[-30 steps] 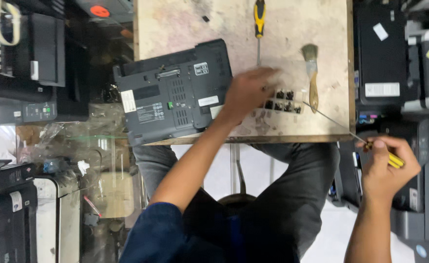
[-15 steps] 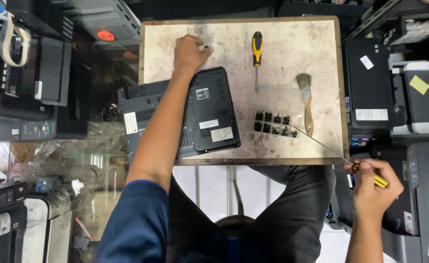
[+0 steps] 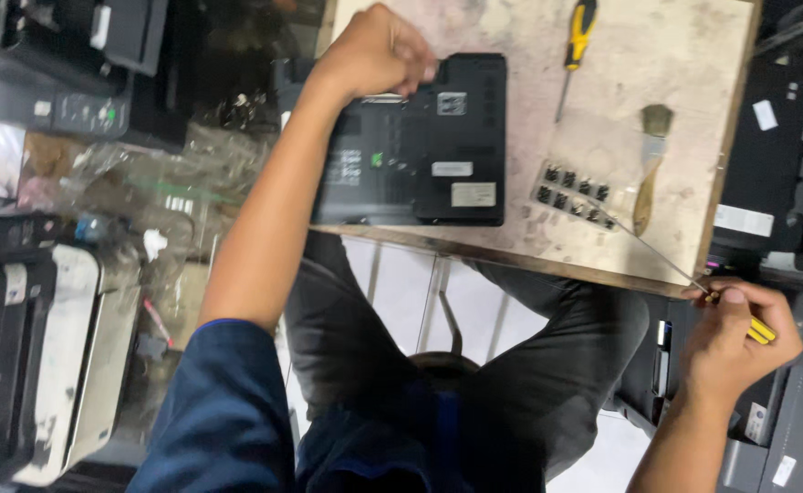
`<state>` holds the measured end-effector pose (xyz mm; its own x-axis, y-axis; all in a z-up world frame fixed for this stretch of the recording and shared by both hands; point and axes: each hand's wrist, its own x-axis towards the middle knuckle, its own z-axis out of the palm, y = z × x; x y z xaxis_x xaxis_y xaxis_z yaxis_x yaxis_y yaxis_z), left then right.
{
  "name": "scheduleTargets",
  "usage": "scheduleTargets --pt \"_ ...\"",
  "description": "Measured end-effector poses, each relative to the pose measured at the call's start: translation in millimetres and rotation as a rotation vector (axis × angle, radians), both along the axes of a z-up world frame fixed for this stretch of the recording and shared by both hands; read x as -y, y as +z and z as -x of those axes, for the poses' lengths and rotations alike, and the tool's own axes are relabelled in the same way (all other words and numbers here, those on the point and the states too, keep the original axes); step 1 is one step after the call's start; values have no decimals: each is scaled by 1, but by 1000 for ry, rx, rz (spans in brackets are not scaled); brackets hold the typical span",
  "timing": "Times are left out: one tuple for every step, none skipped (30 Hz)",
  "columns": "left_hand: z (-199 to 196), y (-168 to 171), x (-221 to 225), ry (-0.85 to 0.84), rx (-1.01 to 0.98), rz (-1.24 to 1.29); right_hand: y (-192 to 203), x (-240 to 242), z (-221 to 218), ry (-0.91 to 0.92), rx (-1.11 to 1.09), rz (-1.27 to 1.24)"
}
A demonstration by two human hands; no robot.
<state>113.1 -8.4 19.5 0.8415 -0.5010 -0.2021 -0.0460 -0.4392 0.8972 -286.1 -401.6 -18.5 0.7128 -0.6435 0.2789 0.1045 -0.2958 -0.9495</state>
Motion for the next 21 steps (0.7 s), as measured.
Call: scheduleTargets --pt "23 33 -16 -16 -133 -136 -3 -2 -3 11 4 10" --pt "29 18 -29 -3 -135 -137 1 -12 -7 24 3 8" --pt "34 3 -41 -79 -151 -150 5 -22 -12 59 14 -15" --pt "39 -12 -53 -156 -168 -163 8 -32 -17 93 24 -38" --pt "49 -5 -58 -150 -165 -162 10 -40 -18 99 27 -38" --pt "59 2 -63 -140 -205 -222 12 -49 -19 119 10 -8" --pt "66 9 -64 -135 -246 -279 16 -56 -21 134 -8 26" --pt "71 12 -64 -134 -243 -275 19 -63 -19 135 -6 30" --pt "75 14 -64 -137 -222 -329 21 -70 -18 139 -19 67" --pt "79 16 -64 -140 -201 -383 22 -77 -17 142 -31 105" --pt "78 14 -62 -142 -200 -381 23 -81 -15 141 -31 108" --pt "77 11 -60 -136 -178 -386 24 -85 -14 145 -40 95" --pt "77 9 -57 -131 -152 -389 24 -88 -12 148 -47 83" --pt "78 7 -56 -132 -148 -387 26 -92 -8 146 -44 86" --pt "78 7 -54 -119 -142 -419 27 -95 -6 146 -57 85" --pt "77 6 -53 -106 -135 -451 29 -98 -4 146 -71 84" --pt "77 7 -54 -109 -131 -450 30 -99 -2 143 -69 86" --pt "77 7 -54 -67 -156 -433 30 -100 0 142 -76 59" --pt "77 7 -55 -25 -182 -415 31 -101 2 142 -86 31" --pt "77 9 -54 -28 -180 -414 34 -103 3 138 -84 32" --pt "77 12 -54 -13 -214 -413 37 -105 3 138 -93 75"
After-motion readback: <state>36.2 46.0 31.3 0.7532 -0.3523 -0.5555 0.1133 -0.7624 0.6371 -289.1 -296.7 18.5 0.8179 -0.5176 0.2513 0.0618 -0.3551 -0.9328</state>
